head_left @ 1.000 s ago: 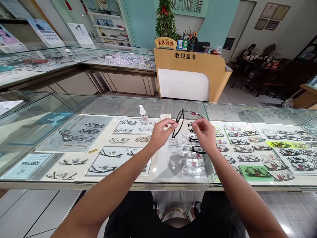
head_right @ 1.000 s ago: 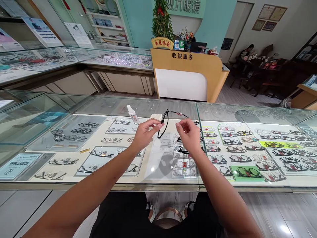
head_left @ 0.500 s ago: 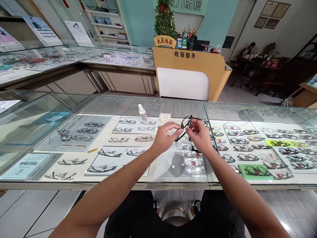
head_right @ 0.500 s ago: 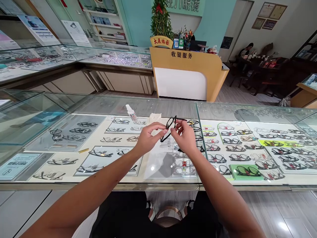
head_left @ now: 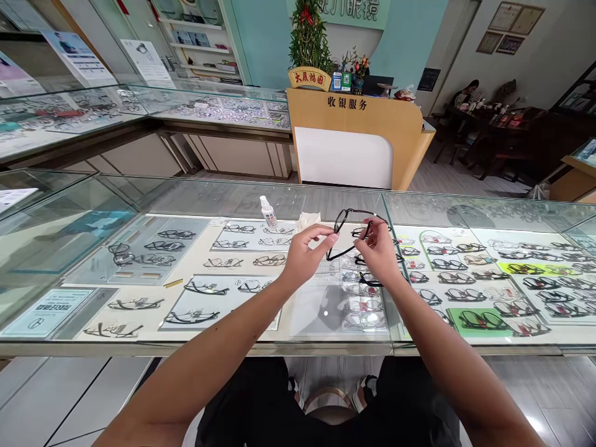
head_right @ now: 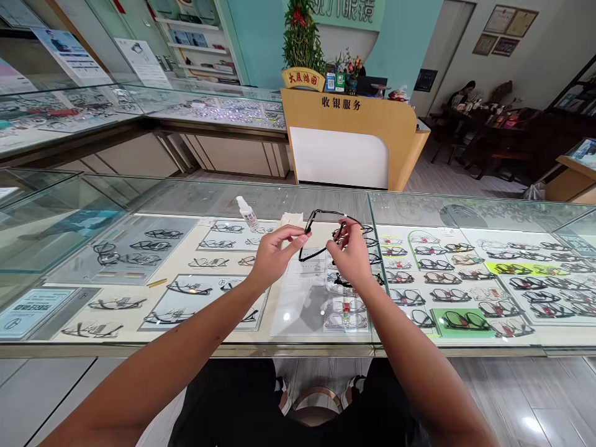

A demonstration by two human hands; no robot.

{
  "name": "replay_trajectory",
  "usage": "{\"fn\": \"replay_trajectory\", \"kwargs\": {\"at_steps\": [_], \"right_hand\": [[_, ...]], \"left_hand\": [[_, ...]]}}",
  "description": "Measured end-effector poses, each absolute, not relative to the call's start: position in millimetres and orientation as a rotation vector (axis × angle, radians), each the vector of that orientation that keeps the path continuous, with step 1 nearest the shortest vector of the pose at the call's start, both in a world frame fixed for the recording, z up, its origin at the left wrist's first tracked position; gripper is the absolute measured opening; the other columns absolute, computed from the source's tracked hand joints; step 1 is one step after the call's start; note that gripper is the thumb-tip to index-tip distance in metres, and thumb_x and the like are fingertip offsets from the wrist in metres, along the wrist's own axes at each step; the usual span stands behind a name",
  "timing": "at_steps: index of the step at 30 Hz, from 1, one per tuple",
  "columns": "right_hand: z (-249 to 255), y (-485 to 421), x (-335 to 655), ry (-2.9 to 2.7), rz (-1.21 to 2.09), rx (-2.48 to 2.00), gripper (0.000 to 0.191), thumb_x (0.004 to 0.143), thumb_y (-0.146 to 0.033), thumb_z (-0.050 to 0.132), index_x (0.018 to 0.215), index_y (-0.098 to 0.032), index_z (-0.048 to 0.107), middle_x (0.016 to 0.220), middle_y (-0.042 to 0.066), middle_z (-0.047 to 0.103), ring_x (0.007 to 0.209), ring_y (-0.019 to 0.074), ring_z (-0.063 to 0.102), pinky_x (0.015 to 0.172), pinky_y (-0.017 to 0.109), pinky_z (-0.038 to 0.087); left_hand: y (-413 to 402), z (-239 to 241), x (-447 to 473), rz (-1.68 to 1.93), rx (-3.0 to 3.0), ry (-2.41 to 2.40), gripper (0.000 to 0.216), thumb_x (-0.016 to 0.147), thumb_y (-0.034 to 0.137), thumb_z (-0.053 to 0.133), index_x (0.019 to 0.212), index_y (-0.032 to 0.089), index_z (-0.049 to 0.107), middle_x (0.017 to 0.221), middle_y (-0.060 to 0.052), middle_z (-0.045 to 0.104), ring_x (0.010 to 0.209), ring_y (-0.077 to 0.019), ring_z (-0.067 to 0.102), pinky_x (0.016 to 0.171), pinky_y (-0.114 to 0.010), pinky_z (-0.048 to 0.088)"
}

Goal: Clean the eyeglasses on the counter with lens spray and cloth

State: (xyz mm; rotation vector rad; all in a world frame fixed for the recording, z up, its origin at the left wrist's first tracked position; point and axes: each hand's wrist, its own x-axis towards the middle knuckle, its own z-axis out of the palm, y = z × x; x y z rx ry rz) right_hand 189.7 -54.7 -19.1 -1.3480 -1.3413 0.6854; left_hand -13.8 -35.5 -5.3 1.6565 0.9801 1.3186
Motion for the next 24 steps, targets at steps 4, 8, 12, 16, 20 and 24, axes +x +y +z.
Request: {"fn": "replay_trajectory", "kwargs": {"at_steps": [4,8,12,16,20,24], "right_hand": [[-20,-51,192,-1.222,0.857,-1.31,0.037,0.077,-0.03,0.071,0.111,-0.027,0.058,0.087,-0.004,0.063,0.069,0.0154,0.051,0.067,0.033,0.042],[-15,-48,193,-0.996,1.189,-1.226,0.031,0.069,-0.037,0.078,0.09,-0.026,0.058,0.065,-0.007,0.057,0.059,0.0139,0.048,0.058,0.03,0.034],[-9,-50,194,-0.877,1.297,-1.182,0.04,0.063,-0.041,0.088,0.082,-0.025,0.057,0.068,-0.003,0.066,0.056,0.0118,0.05,0.054,0.027,0.03],[-7,-53,193,-0.823,1.341,-1.169,0.047,0.059,-0.043,0.094,0.083,-0.024,0.059,0.071,-0.002,0.07,0.058,0.0117,0.054,0.055,0.026,0.032],[-8,-53,192,-0.8,1.366,-1.163,0.052,0.057,-0.045,0.098,0.085,-0.023,0.06,0.074,-0.002,0.07,0.061,0.0118,0.055,0.056,0.026,0.033],[-11,-52,192,-0.872,1.354,-1.207,0.052,0.063,-0.049,0.095,0.091,-0.024,0.059,0.081,0.0,0.069,0.064,0.0137,0.055,0.058,0.028,0.035]], "left_hand": [[-33,-5,-15,1.348,1.527,1.007,0.026,0.09,0.05,0.08,0.093,0.024,0.084,0.105,-0.006,0.083,0.103,-0.0245,0.072,0.091,-0.038,0.05],[-30,-3,-16,1.363,1.316,1.004,0.036,0.081,0.057,0.088,0.094,0.024,0.085,0.108,-0.008,0.085,0.111,-0.0276,0.073,0.099,-0.04,0.053],[-24,-2,-18,1.439,1.098,0.998,0.042,0.073,0.058,0.094,0.094,0.024,0.085,0.116,-0.011,0.085,0.118,-0.0284,0.072,0.102,-0.042,0.053],[-20,-5,-20,1.45,0.985,1.04,0.042,0.072,0.06,0.093,0.096,0.027,0.086,0.127,-0.008,0.083,0.125,-0.0277,0.069,0.094,-0.038,0.051],[-21,-7,-20,1.45,0.959,1.076,0.042,0.074,0.061,0.091,0.1,0.028,0.087,0.13,-0.006,0.082,0.127,-0.0273,0.067,0.09,-0.035,0.049],[-22,-5,-19,1.468,0.985,1.073,0.043,0.073,0.06,0.093,0.098,0.026,0.087,0.127,-0.008,0.083,0.124,-0.0286,0.069,0.094,-0.039,0.053]]}}
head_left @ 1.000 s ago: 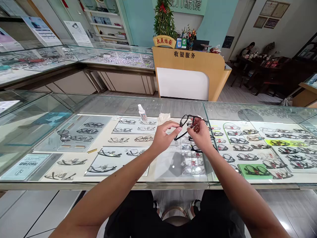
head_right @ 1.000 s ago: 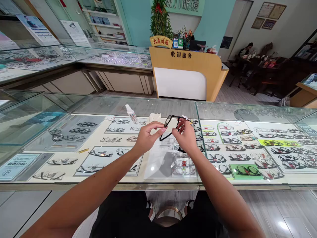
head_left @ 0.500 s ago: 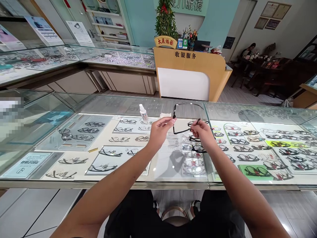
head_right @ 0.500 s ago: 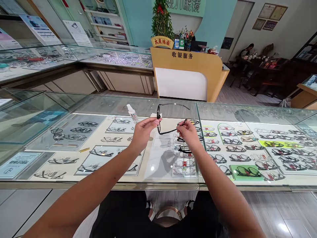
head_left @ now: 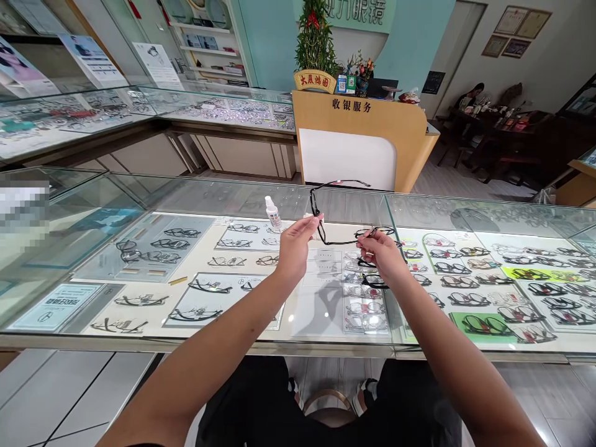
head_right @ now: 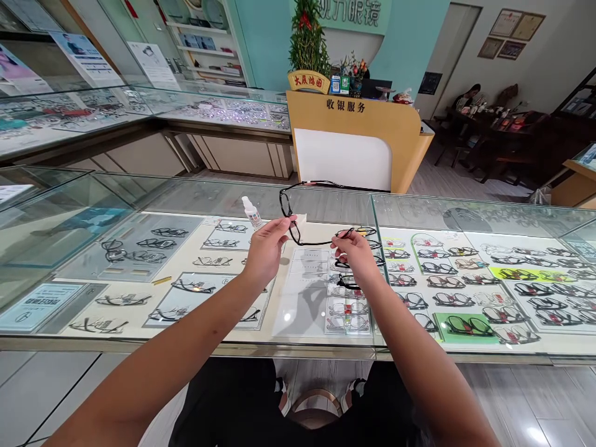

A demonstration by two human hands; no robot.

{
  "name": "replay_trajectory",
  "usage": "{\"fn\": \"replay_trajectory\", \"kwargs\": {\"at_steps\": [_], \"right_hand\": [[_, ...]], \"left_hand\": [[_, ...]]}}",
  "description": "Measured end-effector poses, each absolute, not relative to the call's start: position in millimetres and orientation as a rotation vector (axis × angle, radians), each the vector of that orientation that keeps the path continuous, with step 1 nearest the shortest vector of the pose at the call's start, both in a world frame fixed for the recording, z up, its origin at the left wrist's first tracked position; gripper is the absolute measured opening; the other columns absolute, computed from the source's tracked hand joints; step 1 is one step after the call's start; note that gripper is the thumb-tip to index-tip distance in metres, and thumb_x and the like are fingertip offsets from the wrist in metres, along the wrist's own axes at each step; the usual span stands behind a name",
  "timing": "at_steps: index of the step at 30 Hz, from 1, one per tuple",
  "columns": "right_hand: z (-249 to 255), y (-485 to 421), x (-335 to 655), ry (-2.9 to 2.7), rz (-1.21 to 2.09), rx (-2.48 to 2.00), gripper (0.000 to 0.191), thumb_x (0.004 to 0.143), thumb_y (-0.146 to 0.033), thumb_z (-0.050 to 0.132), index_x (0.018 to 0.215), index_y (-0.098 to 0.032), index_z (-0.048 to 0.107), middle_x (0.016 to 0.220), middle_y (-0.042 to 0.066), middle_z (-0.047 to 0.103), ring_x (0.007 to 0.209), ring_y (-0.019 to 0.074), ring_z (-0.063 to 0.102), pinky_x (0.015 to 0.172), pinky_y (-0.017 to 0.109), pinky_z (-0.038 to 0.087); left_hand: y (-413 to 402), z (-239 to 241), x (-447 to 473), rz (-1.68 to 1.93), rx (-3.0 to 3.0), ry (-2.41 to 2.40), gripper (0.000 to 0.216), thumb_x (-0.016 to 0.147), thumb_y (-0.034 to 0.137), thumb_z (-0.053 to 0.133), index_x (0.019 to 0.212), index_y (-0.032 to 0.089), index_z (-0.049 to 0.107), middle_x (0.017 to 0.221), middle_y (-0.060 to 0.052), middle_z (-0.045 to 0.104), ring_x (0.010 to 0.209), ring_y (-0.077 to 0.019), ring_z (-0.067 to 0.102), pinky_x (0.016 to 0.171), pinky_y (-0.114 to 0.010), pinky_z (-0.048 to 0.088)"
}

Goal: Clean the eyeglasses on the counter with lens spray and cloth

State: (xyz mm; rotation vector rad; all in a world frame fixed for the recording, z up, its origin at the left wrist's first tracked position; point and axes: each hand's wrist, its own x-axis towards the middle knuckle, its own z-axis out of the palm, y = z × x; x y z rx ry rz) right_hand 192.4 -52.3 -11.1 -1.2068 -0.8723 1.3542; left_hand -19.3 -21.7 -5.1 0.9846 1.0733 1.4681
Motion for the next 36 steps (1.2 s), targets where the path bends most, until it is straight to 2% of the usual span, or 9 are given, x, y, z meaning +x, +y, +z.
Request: {"fn": "replay_trajectory", "kwargs": {"at_steps": [4,6,8,12,15,19,26,32,36], "right_hand": [[-11,-55,193,-0.911,0.827,-1.349,0.048,0.076,-0.05,0.086,0.105,-0.026,0.055,0.095,0.001,0.064,0.076,0.0177,0.056,0.07,0.035,0.047],[-10,-60,191,-1.031,0.476,-1.352,0.043,0.084,-0.048,0.08,0.112,-0.026,0.055,0.105,0.003,0.062,0.088,0.0211,0.059,0.083,0.04,0.051],[-9,-66,186,-1.283,0.309,-1.305,0.039,0.091,-0.046,0.075,0.119,-0.026,0.057,0.116,0.007,0.064,0.102,0.0251,0.062,0.093,0.045,0.052],[-14,-74,171,-1.715,0.319,-1.229,0.047,0.097,-0.045,0.073,0.138,-0.027,0.058,0.134,0.013,0.068,0.126,0.0327,0.062,0.106,0.052,0.053],[-21,-74,164,-1.794,0.35,-1.216,0.048,0.101,-0.043,0.068,0.144,-0.027,0.058,0.141,0.015,0.069,0.133,0.0342,0.062,0.108,0.054,0.054],[-26,-72,164,-1.77,0.377,-1.216,0.037,0.104,-0.041,0.064,0.138,-0.026,0.065,0.134,0.016,0.074,0.128,0.0345,0.068,0.107,0.054,0.057],[-27,-69,168,-1.743,0.39,-1.22,0.041,0.104,-0.049,0.064,0.139,-0.028,0.069,0.134,0.014,0.076,0.129,0.0356,0.068,0.11,0.056,0.056],[-20,-70,173,-1.716,0.417,-1.261,0.036,0.104,-0.051,0.066,0.129,-0.028,0.074,0.132,0.013,0.077,0.128,0.0346,0.068,0.108,0.053,0.055],[-16,-72,177,-1.712,0.384,-1.257,0.035,0.106,-0.05,0.062,0.129,-0.027,0.074,0.13,0.012,0.077,0.124,0.0335,0.069,0.106,0.051,0.054]], "left_hand": [[-22,-4,-19,1.493,1.069,1.032,0.041,0.073,0.058,0.094,0.096,0.024,0.086,0.118,-0.01,0.084,0.12,-0.0297,0.072,0.103,-0.044,0.054],[-23,-6,-17,1.478,1.156,1.014,0.038,0.076,0.057,0.092,0.096,0.025,0.087,0.122,-0.01,0.083,0.122,-0.0306,0.072,0.104,-0.045,0.055],[-25,-10,-15,1.456,1.262,0.981,0.032,0.08,0.055,0.09,0.095,0.027,0.088,0.13,-0.009,0.079,0.127,-0.0317,0.07,0.104,-0.045,0.056],[-34,-14,-10,1.363,1.423,0.898,0.023,0.087,0.05,0.085,0.099,0.03,0.089,0.141,-0.009,0.074,0.137,-0.0328,0.065,0.111,-0.047,0.054],[-41,-11,-6,1.281,1.459,0.868,0.019,0.088,0.046,0.084,0.098,0.031,0.09,0.145,-0.009,0.072,0.141,-0.0334,0.063,0.116,-0.049,0.051],[-47,-6,-3,1.236,1.426,0.833,0.019,0.087,0.045,0.085,0.096,0.029,0.09,0.139,-0.01,0.074,0.139,-0.033,0.064,0.119,-0.05,0.05],[-45,-3,-6,1.288,1.648,0.935,0.016,0.094,0.043,0.079,0.099,0.032,0.089,0.136,-0.007,0.076,0.134,-0.0311,0.065,0.125,-0.05,0.043],[-31,-2,-22,1.471,1.798,1.159,0.028,0.099,0.045,0.073,0.121,0.03,0.08,0.139,-0.009,0.072,0.138,-0.0302,0.061,0.12,-0.046,0.044],[-2,-6,-44,1.737,1.681,1.451,0.031,0.1,0.035,0.068,0.13,0.026,0.067,0.147,-0.012,0.061,0.146,-0.0298,0.052,0.126,-0.048,0.035]]}}
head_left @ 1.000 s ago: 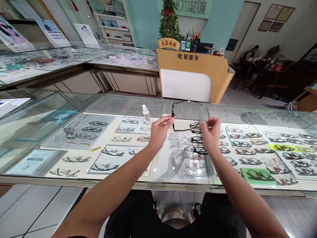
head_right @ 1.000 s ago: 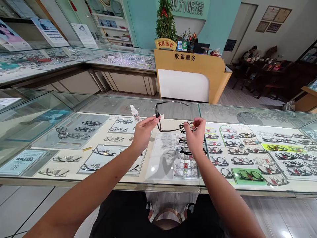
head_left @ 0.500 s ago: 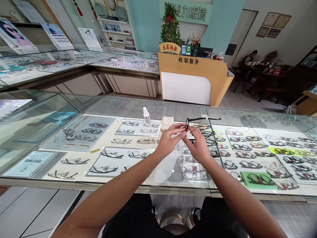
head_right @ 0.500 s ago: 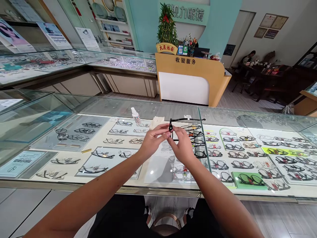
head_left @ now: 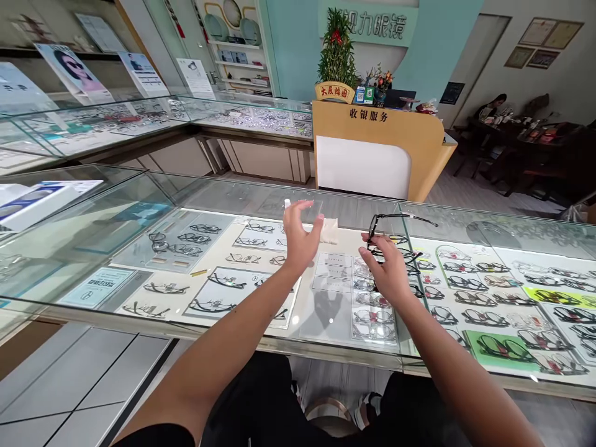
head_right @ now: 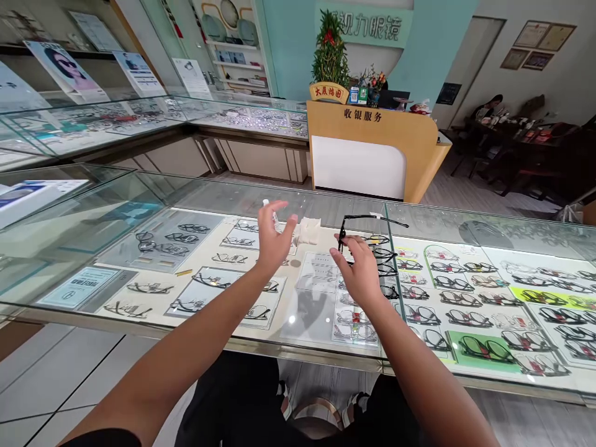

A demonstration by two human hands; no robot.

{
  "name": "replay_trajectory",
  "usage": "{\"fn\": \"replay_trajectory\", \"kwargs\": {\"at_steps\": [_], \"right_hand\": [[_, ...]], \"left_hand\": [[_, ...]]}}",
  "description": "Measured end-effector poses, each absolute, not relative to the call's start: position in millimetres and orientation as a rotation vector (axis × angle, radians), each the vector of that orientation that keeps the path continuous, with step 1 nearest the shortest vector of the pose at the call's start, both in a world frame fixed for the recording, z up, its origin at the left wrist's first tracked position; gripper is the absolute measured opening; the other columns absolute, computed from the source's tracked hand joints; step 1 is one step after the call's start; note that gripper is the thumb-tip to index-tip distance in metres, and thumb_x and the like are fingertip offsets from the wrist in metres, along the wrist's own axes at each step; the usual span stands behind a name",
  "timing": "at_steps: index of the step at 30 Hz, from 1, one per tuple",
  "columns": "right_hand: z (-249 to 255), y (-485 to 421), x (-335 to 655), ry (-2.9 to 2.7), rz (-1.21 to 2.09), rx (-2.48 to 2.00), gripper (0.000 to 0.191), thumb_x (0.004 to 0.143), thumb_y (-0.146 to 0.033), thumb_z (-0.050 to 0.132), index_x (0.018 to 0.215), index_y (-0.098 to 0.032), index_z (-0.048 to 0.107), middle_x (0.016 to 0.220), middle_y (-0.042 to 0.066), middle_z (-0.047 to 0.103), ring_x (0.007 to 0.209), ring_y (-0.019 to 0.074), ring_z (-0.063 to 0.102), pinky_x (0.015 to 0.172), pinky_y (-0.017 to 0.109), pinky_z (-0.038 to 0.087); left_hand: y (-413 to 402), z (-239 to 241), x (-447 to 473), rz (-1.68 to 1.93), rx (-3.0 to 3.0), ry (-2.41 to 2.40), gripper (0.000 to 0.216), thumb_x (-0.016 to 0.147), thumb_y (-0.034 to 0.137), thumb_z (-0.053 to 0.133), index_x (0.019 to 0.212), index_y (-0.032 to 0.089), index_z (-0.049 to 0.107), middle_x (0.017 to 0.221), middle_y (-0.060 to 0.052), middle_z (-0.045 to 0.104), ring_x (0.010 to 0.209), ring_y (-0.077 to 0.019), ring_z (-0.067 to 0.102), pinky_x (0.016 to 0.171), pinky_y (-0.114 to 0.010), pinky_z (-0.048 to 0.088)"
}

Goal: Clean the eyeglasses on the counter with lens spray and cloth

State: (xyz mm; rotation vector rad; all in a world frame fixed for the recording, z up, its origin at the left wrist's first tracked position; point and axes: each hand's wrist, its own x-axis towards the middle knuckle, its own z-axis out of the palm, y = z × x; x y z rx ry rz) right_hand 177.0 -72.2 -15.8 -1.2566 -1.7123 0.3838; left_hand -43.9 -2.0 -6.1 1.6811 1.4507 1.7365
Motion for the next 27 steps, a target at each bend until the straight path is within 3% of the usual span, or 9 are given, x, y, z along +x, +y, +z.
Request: {"fn": "replay_trajectory", "kwargs": {"at_steps": [4,6,10,13,20,23,25,27], "right_hand": [[-13,-73,179,-1.706,0.364,-1.238,0.035,0.108,-0.05,0.058,0.128,-0.026,0.074,0.125,0.013,0.078,0.121,0.0327,0.07,0.103,0.049,0.054],[-13,-73,180,-1.7,0.364,-1.226,0.034,0.109,-0.05,0.057,0.125,-0.026,0.075,0.123,0.012,0.078,0.12,0.0321,0.07,0.103,0.048,0.054],[-11,-74,181,-1.687,0.355,-1.207,0.033,0.109,-0.05,0.057,0.119,-0.026,0.076,0.121,0.012,0.079,0.116,0.0311,0.071,0.101,0.047,0.054],[-9,-74,181,-1.663,0.339,-1.201,0.034,0.109,-0.051,0.056,0.118,-0.026,0.076,0.118,0.012,0.078,0.114,0.0313,0.071,0.099,0.047,0.054],[-4,-76,184,-1.572,0.277,-1.162,0.032,0.11,-0.047,0.054,0.111,-0.026,0.078,0.114,0.011,0.08,0.108,0.031,0.071,0.097,0.047,0.053],[-1,-79,184,-1.557,0.274,-1.147,0.032,0.11,-0.046,0.054,0.11,-0.026,0.078,0.117,0.012,0.081,0.111,0.0322,0.072,0.098,0.048,0.054],[2,-81,183,-1.572,0.289,-1.133,0.031,0.11,-0.045,0.054,0.111,-0.027,0.079,0.119,0.012,0.081,0.113,0.0325,0.072,0.098,0.048,0.054],[4,-82,183,-1.596,0.313,-1.115,0.031,0.11,-0.045,0.054,0.112,-0.027,0.079,0.119,0.011,0.081,0.113,0.0321,0.073,0.098,0.048,0.055]], "left_hand": [[36,-22,-70,1.784,1.426,1.797,0.062,0.09,0.026,0.076,0.146,0.024,0.05,0.164,-0.019,0.045,0.157,-0.0354,0.037,0.13,-0.054,0.025],[53,-35,-82,1.685,1.32,1.865,0.069,0.088,0.029,0.079,0.149,0.023,0.046,0.163,-0.021,0.045,0.157,-0.0375,0.037,0.128,-0.055,0.025],[75,-59,-98,1.562,1.259,1.682,0.052,0.09,0.031,0.076,0.136,0.022,0.054,0.14,-0.015,0.064,0.129,-0.0278,0.06,0.114,-0.043,0.041],[81,-69,-102,1.528,1.236,1.628,0.033,0.089,0.032,0.075,0.117,0.022,0.061,0.117,-0.009,0.071,0.105,-0.0241,0.064,0.102,-0.038,0.045],[73,-53,-94,1.646,1.209,1.538,0.028,0.091,0.035,0.068,0.115,0.025,0.058,0.111,-0.005,0.066,0.092,-0.0197,0.061,0.09,-0.035,0.047],[58,-33,-81,1.726,1.18,1.326,0.029,0.085,0.038,0.072,0.107,0.026,0.058,0.105,-0.003,0.062,0.089,-0.0182,0.058,0.081,-0.033,0.05],[44,-17,-72,1.684,1.153,1.152,0.03,0.081,0.046,0.076,0.096,0.026,0.06,0.093,-0.003,0.06,0.082,-0.0179,0.057,0.07,-0.032,0.048],[28,-1,-63,1.503,1.096,0.924,0.043,0.081,0.066,0.073,0.084,0.025,0.059,0.079,-0.003,0.055,0.074,-0.0192,0.055,0.061,-0.033,0.046]]}}
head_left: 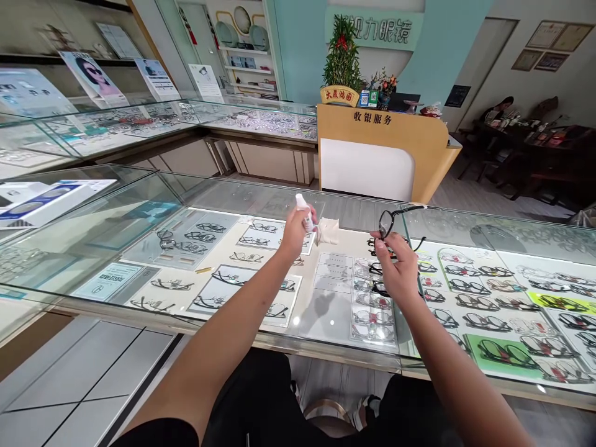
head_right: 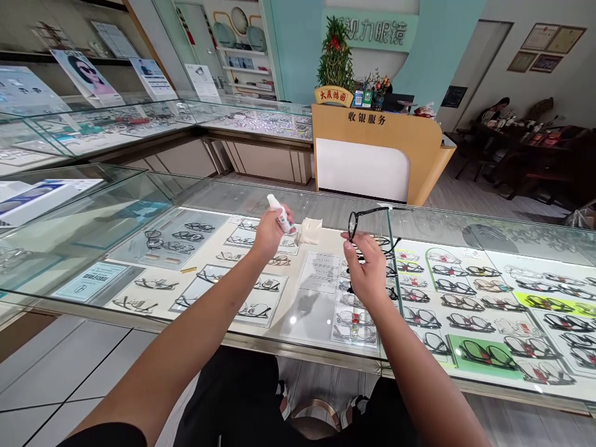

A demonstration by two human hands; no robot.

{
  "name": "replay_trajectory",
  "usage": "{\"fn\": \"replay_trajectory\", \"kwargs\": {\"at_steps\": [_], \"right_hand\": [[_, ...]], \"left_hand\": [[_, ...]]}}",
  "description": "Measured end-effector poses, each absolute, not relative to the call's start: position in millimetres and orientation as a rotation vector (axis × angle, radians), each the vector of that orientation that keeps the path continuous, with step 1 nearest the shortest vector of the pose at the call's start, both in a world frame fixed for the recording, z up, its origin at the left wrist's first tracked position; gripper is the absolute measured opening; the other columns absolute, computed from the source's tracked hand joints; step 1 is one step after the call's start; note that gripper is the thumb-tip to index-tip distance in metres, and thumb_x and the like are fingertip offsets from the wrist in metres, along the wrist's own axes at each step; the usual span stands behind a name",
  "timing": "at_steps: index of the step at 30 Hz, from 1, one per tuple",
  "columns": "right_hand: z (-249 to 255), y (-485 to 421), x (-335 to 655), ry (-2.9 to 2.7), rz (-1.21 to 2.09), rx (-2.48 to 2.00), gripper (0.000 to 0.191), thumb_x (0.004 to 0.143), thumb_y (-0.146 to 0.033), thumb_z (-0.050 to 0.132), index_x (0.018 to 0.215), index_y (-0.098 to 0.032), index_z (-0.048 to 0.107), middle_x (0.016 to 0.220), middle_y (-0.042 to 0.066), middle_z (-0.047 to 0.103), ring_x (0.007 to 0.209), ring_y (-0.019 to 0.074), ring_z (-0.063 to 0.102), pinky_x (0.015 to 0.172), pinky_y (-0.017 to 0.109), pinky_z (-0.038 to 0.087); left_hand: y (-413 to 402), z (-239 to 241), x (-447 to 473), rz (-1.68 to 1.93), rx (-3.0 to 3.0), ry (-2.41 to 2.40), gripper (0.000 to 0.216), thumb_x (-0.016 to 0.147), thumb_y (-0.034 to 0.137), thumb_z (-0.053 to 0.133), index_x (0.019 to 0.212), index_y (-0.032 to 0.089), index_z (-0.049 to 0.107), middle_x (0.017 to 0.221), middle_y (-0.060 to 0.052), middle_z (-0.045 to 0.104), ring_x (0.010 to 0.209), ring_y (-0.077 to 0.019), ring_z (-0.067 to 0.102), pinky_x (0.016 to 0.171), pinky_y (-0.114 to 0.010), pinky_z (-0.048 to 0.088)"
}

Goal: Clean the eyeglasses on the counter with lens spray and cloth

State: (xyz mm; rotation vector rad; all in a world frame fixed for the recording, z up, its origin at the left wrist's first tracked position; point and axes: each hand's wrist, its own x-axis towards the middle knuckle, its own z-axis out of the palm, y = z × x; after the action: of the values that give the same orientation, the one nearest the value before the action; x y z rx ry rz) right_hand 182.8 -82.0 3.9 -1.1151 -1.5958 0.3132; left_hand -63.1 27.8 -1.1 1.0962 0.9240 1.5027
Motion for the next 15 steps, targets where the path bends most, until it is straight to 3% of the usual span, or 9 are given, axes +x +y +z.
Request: {"fn": "replay_trajectory", "kwargs": {"at_steps": [3,5,10,15], "right_hand": [[6,-83,182,-1.631,0.364,-1.106,0.032,0.11,-0.046,0.052,0.112,-0.028,0.078,0.116,0.01,0.08,0.108,0.0306,0.073,0.096,0.046,0.055],[5,-83,182,-1.646,0.397,-1.108,0.035,0.111,-0.049,0.049,0.112,-0.028,0.077,0.114,0.009,0.079,0.105,0.0298,0.072,0.095,0.044,0.055],[2,-83,181,-1.596,0.532,-1.069,0.046,0.113,-0.053,0.04,0.118,-0.027,0.077,0.114,0.01,0.076,0.106,0.0292,0.07,0.096,0.044,0.053],[4,-86,175,-1.61,0.7,-1.048,0.047,0.113,-0.056,0.04,0.117,-0.028,0.077,0.117,0.009,0.075,0.108,0.0288,0.069,0.097,0.043,0.052]], "left_hand": [[5,16,-53,1.159,1.049,0.742,0.076,0.078,0.101,0.05,0.071,0.025,0.057,0.07,-0.006,0.051,0.069,-0.0229,0.055,0.057,-0.039,0.048],[-6,22,-49,1.006,1.042,0.685,0.085,0.073,0.109,0.038,0.065,0.026,0.055,0.066,-0.007,0.048,0.065,-0.0238,0.053,0.055,-0.041,0.048],[-17,22,-39,0.926,1.077,0.547,0.087,0.078,0.107,0.031,0.062,0.025,0.056,0.064,-0.006,0.044,0.063,-0.0221,0.046,0.057,-0.041,0.044],[-21,15,-27,1.103,1.406,0.697,0.076,0.084,0.097,0.049,0.068,0.024,0.063,0.071,-0.006,0.053,0.067,-0.0206,0.048,0.067,-0.04,0.046]]}}
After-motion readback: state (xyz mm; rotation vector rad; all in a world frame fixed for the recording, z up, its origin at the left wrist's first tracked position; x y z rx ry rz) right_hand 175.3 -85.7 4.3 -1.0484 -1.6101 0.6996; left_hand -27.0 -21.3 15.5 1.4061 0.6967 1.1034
